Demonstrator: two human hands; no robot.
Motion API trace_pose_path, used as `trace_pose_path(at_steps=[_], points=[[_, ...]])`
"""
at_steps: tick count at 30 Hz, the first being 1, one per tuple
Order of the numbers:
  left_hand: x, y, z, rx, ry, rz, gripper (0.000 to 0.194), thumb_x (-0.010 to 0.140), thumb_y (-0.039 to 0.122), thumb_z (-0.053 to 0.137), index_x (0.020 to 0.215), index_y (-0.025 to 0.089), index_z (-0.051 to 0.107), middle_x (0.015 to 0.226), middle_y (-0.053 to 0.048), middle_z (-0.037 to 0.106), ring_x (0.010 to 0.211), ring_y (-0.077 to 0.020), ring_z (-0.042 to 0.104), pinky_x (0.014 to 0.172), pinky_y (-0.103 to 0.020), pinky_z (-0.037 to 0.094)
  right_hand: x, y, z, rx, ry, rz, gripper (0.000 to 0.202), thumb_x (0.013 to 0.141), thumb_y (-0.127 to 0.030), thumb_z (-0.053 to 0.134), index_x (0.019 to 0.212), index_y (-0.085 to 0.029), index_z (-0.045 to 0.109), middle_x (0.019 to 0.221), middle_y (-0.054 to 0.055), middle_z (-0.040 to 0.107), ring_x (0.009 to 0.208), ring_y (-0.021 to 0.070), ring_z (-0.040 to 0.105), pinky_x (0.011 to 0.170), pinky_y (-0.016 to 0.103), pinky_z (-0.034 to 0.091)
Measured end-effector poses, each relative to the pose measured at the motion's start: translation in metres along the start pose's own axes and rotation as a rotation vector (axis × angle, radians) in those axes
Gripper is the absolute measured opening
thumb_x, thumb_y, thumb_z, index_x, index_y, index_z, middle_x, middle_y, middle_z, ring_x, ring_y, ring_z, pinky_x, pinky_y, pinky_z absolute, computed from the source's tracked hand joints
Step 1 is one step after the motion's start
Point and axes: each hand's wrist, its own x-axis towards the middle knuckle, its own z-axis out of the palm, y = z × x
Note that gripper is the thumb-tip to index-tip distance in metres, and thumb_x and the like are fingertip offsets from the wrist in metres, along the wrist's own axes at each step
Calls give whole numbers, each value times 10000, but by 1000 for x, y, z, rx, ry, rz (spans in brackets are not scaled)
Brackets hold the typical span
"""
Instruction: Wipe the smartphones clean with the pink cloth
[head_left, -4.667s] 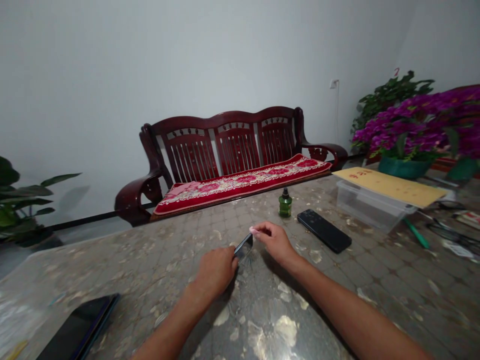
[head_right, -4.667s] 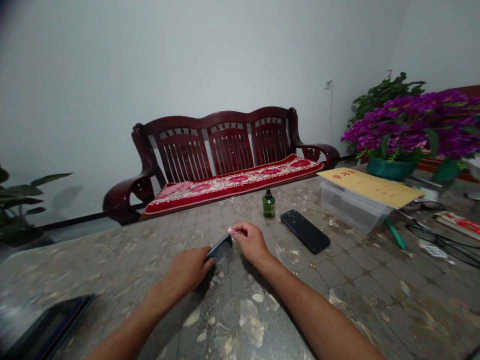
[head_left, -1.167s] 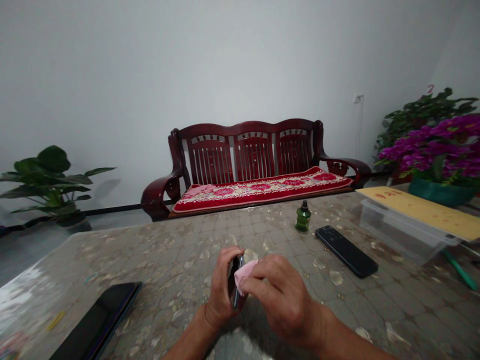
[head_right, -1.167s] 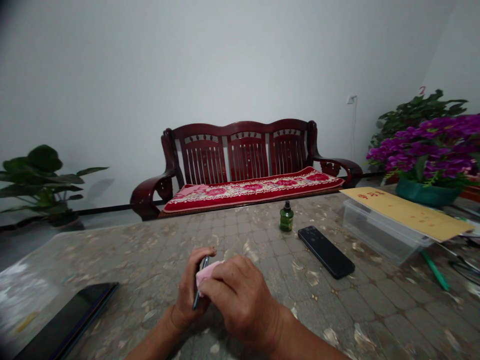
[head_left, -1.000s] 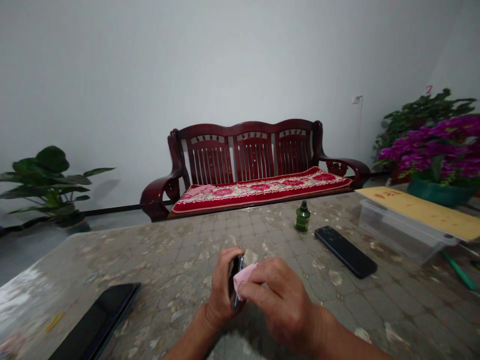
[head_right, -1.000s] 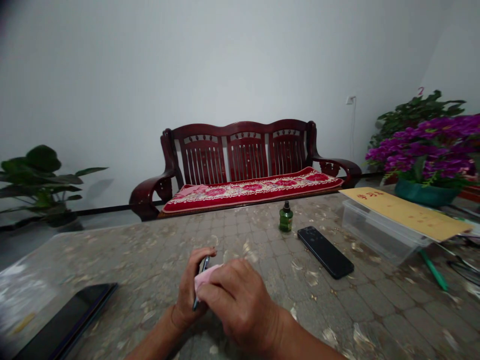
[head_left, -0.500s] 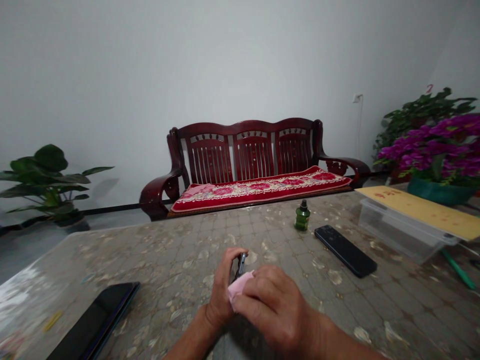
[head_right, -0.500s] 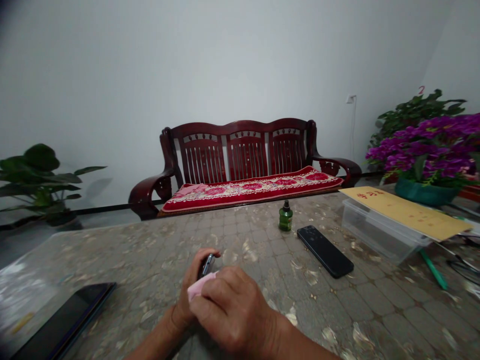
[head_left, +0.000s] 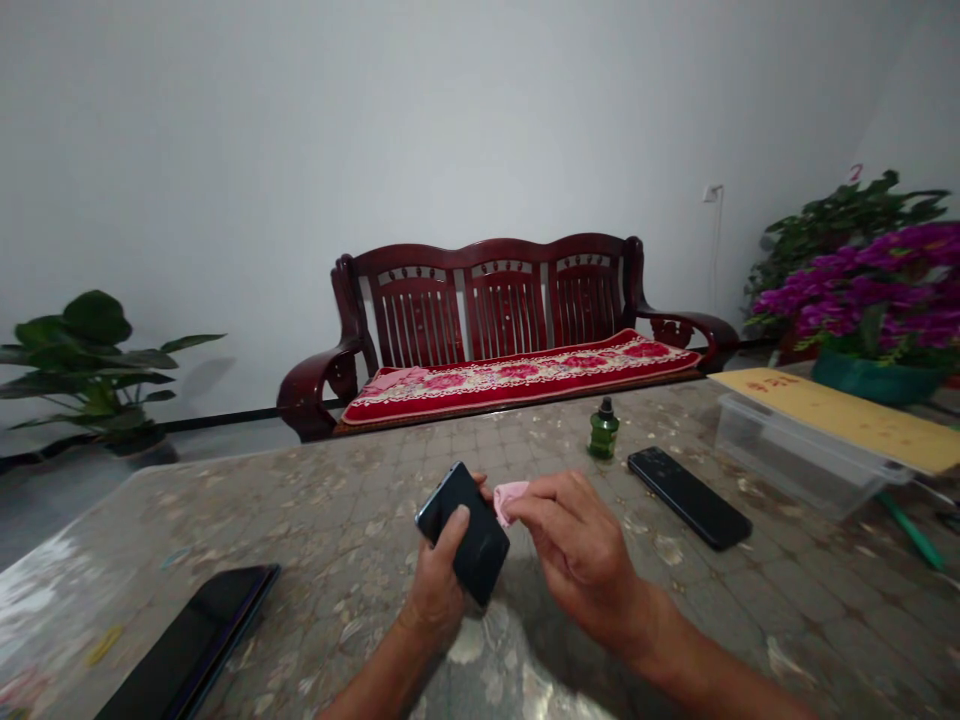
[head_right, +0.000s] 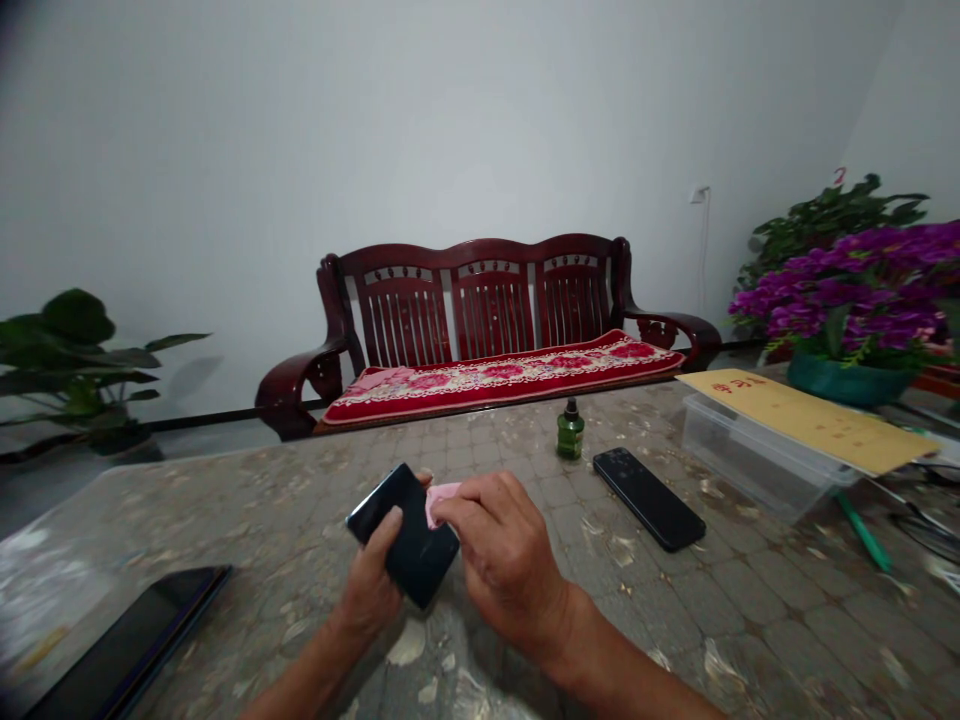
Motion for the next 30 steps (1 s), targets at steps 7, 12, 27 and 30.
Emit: trace_pose_path(at_steps=[7,12,27,30], points=[[0,10,12,-324,-24,-207,579,635,575,855,1032,176,720,854,-50,723,779,-201,687,728,-313,568,-25,3,22,39,-199,-10,305,897,-11,453,1023,-184,670,971,67,692,887,192,593,778,322,473],[2,8,9,-334,24,-221,520,727,557,788,1064,170,706,857,-60,723,791,-210,700,744,-336,588,-40,16,41,343,-199,428,181,943,-171,566,880,-214,731,866,30,678,874,173,609,809,307,461],[23,-8,5,-287,328,-135,452,979,528,518,1318,241,604,1158,-101,735,1004,-217,722,877,-344,585,-43,30,74,1088,192,1310,383,562,-385,887,833,-163,731,763,17,707,692,148,586,664,249,426],[29,-8,-1,-230,381,-5,434,966,494,561,1353,298,572,1149,-57,740,988,-201,726,831,-321,593,-43,32,76,1073,271,1331,395,534,-380,892,822,-163,732,724,12,693,660,145,575,661,255,432]])
